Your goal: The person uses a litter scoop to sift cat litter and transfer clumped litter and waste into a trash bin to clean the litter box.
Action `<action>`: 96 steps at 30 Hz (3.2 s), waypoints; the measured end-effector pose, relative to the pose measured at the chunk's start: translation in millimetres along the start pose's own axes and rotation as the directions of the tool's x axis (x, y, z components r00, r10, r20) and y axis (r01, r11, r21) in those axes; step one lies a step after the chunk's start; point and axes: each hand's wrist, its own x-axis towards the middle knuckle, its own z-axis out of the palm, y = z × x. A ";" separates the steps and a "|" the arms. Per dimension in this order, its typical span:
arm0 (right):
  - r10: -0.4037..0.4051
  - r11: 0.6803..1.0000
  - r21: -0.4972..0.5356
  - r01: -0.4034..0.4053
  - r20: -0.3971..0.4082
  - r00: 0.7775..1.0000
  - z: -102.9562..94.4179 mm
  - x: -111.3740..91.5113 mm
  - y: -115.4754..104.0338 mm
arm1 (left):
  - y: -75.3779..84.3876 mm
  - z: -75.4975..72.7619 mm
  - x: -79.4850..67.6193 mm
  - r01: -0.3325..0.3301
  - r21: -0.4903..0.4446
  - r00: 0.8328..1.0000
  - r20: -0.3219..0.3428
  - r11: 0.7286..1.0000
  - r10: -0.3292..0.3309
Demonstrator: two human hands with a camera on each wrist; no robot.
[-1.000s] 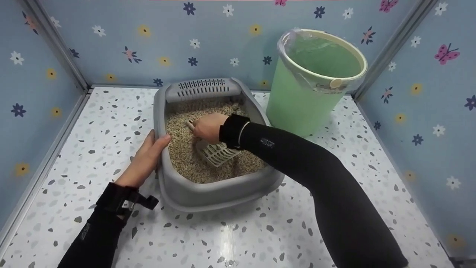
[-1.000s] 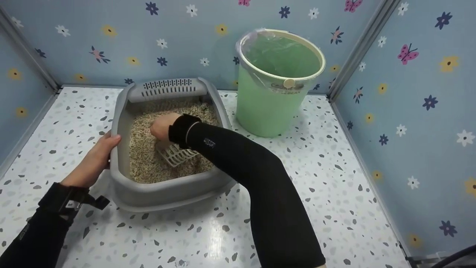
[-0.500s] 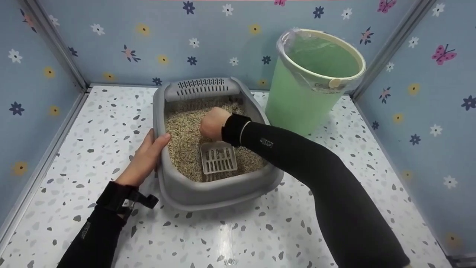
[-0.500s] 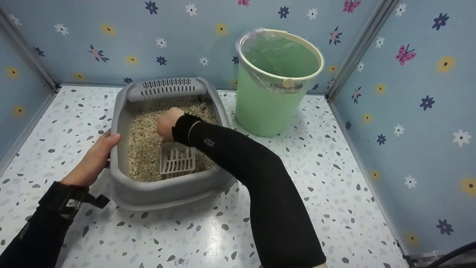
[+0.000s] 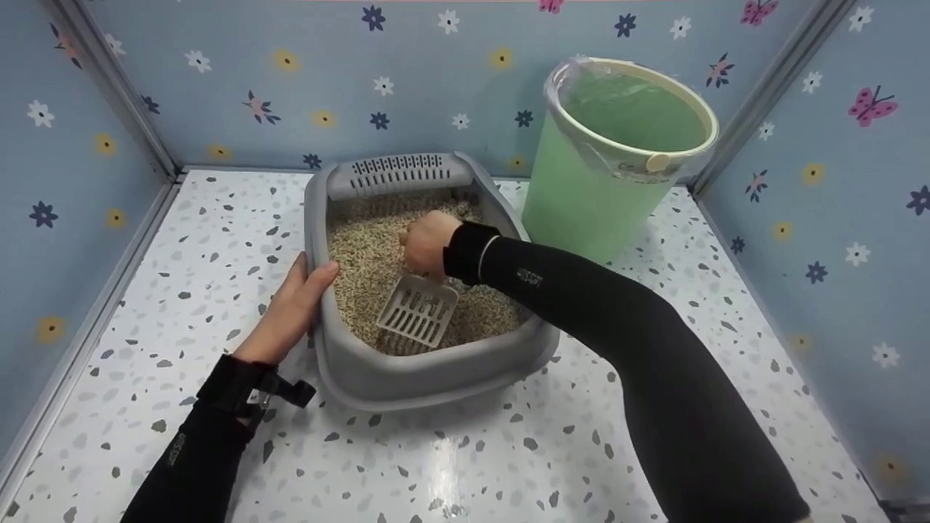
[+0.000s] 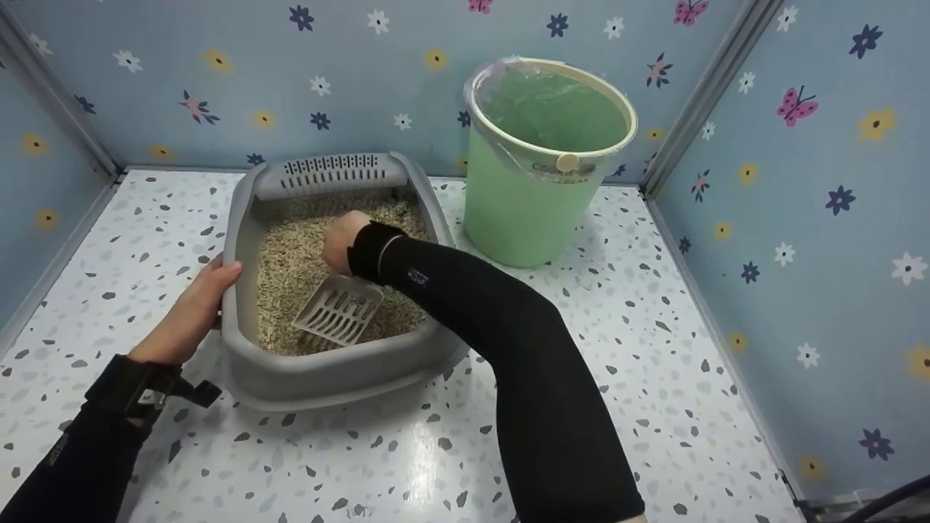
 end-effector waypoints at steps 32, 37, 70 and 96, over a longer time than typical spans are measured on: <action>0.225 0.948 0.291 -0.133 -0.311 0.923 -21.8 -77.3 84.2 | -0.8 2.6 0.5 -0.017 -0.028 1.000 -0.017 0.999 0.017; 0.156 0.981 0.157 -0.112 -0.310 0.938 -6.6 -65.5 74.2 | -2.2 2.0 0.3 -0.003 -0.015 1.000 -0.017 1.000 0.002; 0.363 0.913 -0.188 -0.363 -0.036 0.931 27.1 2.1 18.0 | -0.3 0.9 -2.1 0.005 0.043 1.000 -0.019 0.999 -0.004; 0.377 0.922 0.048 -0.384 0.111 0.920 -8.0 -38.6 66.1 | -1.5 0.8 0.5 0.010 0.033 1.000 -0.002 0.999 -0.010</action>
